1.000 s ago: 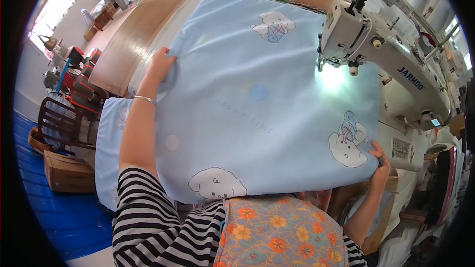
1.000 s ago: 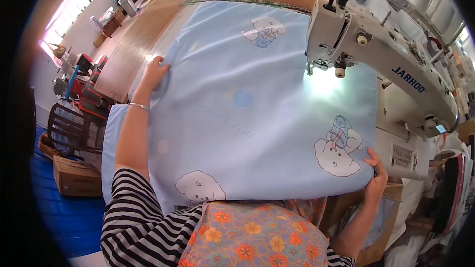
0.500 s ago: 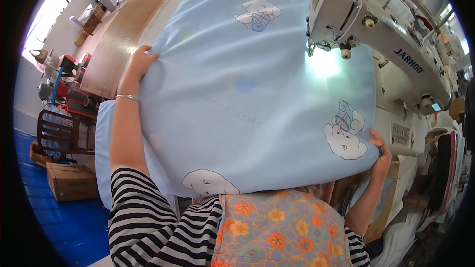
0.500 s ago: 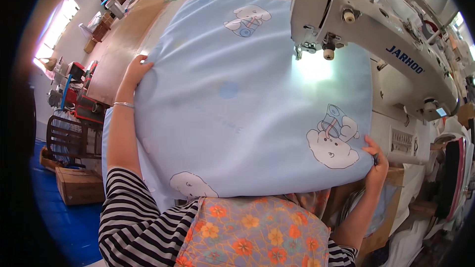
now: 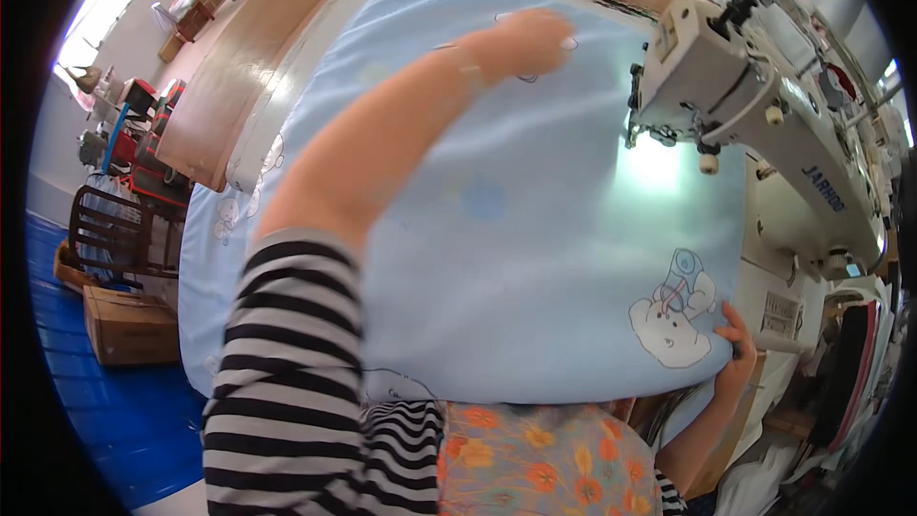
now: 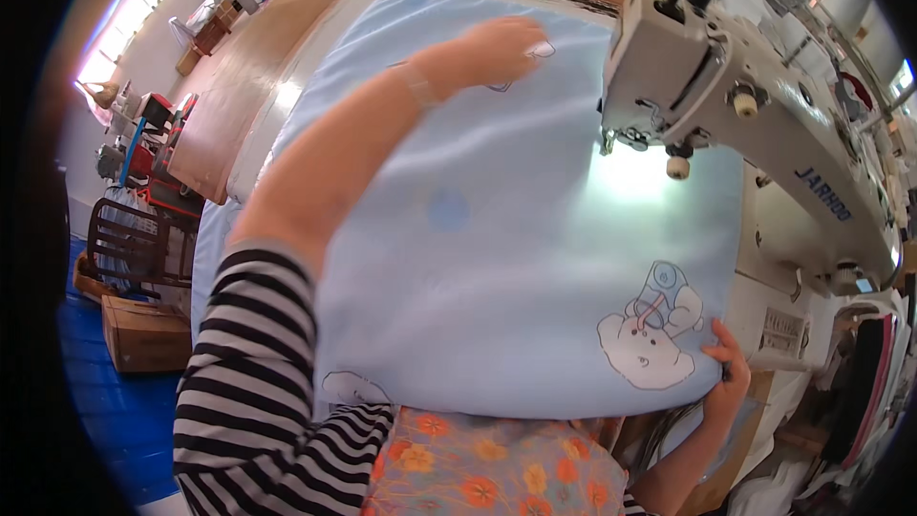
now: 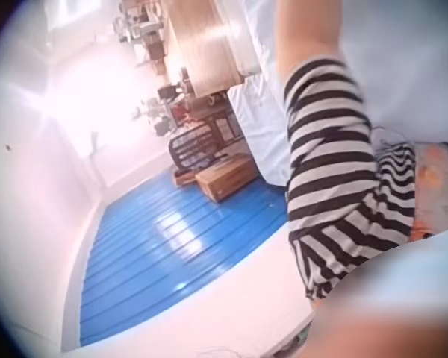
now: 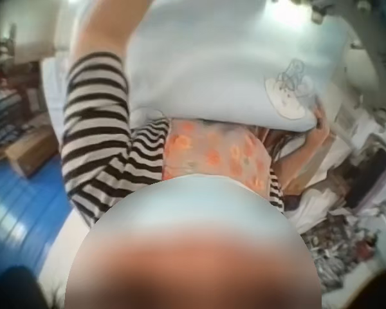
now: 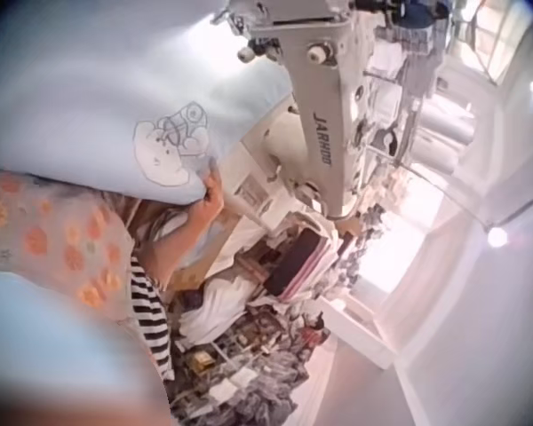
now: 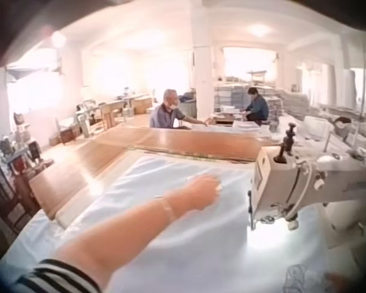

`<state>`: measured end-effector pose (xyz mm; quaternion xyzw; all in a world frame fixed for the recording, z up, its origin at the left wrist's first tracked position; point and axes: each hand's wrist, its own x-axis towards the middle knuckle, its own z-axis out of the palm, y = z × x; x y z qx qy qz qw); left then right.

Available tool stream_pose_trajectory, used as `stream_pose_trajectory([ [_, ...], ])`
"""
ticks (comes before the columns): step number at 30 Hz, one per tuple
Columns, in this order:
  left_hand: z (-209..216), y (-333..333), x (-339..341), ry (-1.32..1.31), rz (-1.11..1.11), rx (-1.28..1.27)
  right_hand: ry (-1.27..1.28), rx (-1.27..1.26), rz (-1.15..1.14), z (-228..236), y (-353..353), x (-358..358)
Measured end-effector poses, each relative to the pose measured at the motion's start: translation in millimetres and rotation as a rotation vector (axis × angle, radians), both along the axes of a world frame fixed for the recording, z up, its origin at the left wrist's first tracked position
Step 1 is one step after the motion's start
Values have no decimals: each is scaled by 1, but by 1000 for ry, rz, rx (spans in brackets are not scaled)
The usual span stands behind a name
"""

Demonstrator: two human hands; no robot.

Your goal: Sewing a clear plastic pocket onto a piece of blue patterned fabric using an industrial sewing machine.

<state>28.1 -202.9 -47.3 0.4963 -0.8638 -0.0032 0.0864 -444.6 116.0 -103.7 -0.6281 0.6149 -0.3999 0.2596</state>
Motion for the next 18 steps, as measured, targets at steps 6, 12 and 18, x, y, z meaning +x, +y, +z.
stream_pose_trajectory([
  [6, -26, -48, -71, 46, 199, 18, 17, -33, 11, -5, 2, -4],
  [12, -38, -51, -51, 75, 264, -51, 11, -74, 20, -9, 5, -7],
  [18, -28, -56, -47, 25, 315, -34, -105, -84, -21, -19, 7, -11],
])
